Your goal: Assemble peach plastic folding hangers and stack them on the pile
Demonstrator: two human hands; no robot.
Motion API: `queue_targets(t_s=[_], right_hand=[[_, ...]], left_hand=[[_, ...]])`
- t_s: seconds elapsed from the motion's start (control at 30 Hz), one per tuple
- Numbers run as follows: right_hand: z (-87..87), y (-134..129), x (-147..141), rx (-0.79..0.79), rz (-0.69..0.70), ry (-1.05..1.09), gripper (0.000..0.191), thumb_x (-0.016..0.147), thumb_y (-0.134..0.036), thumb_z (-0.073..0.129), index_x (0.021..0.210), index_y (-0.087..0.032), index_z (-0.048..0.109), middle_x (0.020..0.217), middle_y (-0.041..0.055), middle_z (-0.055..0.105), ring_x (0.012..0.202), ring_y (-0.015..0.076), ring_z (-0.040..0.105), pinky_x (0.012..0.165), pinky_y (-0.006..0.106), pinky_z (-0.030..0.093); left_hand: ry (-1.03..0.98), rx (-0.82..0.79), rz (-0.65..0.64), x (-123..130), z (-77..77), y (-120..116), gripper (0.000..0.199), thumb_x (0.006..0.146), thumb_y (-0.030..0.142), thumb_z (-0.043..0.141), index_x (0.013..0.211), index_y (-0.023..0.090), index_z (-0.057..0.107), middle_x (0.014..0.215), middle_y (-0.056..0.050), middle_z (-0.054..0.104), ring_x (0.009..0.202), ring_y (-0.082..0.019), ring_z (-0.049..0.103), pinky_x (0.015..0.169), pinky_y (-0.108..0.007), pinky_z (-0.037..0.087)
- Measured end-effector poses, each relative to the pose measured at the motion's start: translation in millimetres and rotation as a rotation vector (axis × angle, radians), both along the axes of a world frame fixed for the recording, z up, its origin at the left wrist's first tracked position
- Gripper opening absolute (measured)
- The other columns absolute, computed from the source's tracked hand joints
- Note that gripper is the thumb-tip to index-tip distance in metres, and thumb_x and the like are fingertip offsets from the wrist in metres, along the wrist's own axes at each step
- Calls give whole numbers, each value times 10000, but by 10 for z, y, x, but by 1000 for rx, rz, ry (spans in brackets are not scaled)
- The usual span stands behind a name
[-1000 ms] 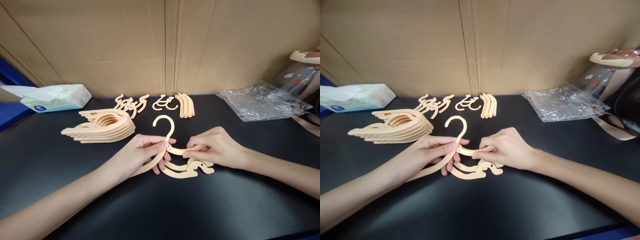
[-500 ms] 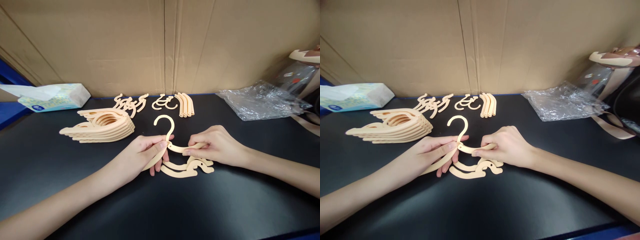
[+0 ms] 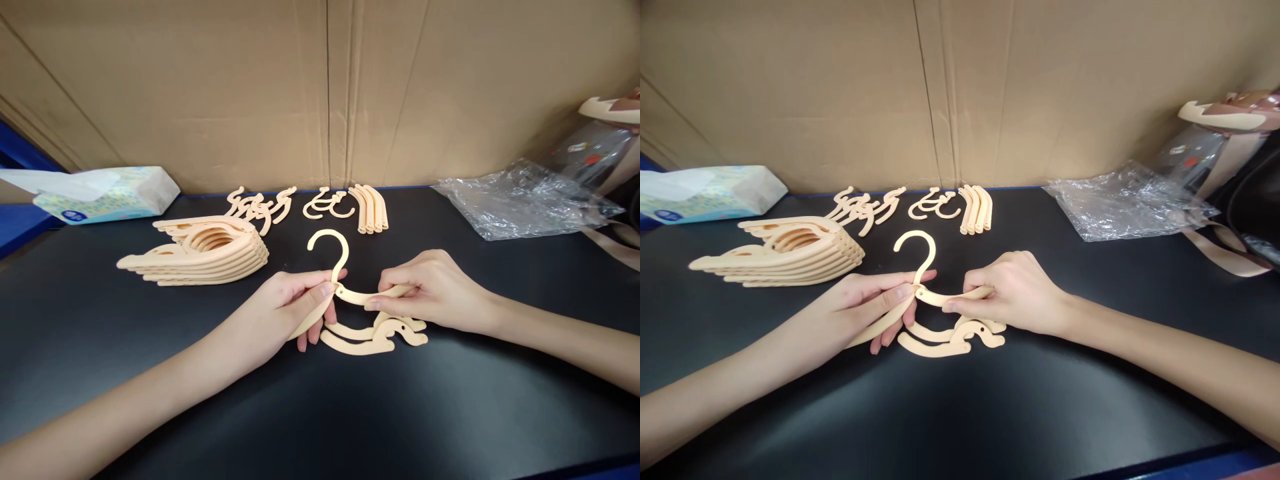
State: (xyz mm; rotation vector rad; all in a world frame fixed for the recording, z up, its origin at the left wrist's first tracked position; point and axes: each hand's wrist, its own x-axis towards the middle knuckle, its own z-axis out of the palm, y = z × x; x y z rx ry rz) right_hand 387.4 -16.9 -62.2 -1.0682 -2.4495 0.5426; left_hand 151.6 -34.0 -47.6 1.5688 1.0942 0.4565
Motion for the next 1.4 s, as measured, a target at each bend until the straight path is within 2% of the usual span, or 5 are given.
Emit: queue_targets(t_s=[0.43,0.6,0.77,0.87,1.4], right_hand=[[-33,15,22,73,19,-6,461,914,-525,555,616,-179,621,452,-61,427,442,71,360,479,228,280],[-52,25,17,265,83,29,352,915,-434,607,676,-176,619,549,-45,535,531,88,461,598,253,348],[-10,-19,-3,609,15,34,206,882,-382,666,820,-186,679,887,56,665,817,185,556,752,342,365],[-1,-52,-4,742,2,13,118,903,-291,653,833,-201,684,844,29,679,802,174,562,755,346,347],[-33,-24,0,620,126,-22,258,951,-274,577,1173,-161,645,969,30,733,855,165,587,798,343,367]], left_hand=[[-14,40,-55,5,1,-24,391,937,439,434,725,139,568,609,21,534,491,-69,472,454,-159,429],[-36,-29,-74,-36,-42,9,409,934,468,447,728,138,572,680,-8,566,492,-72,497,446,-167,455],[-71,-77,-77,-56,-62,44,402,933,481,466,765,138,592,707,-13,574,507,-79,513,448,-170,473],[-83,-69,-83,-69,-70,42,389,936,472,473,774,139,591,718,-13,585,507,-75,513,450,-166,477],[-102,-109,-92,-67,-59,43,323,957,380,509,843,132,682,697,0,641,548,-81,589,471,-140,492]])
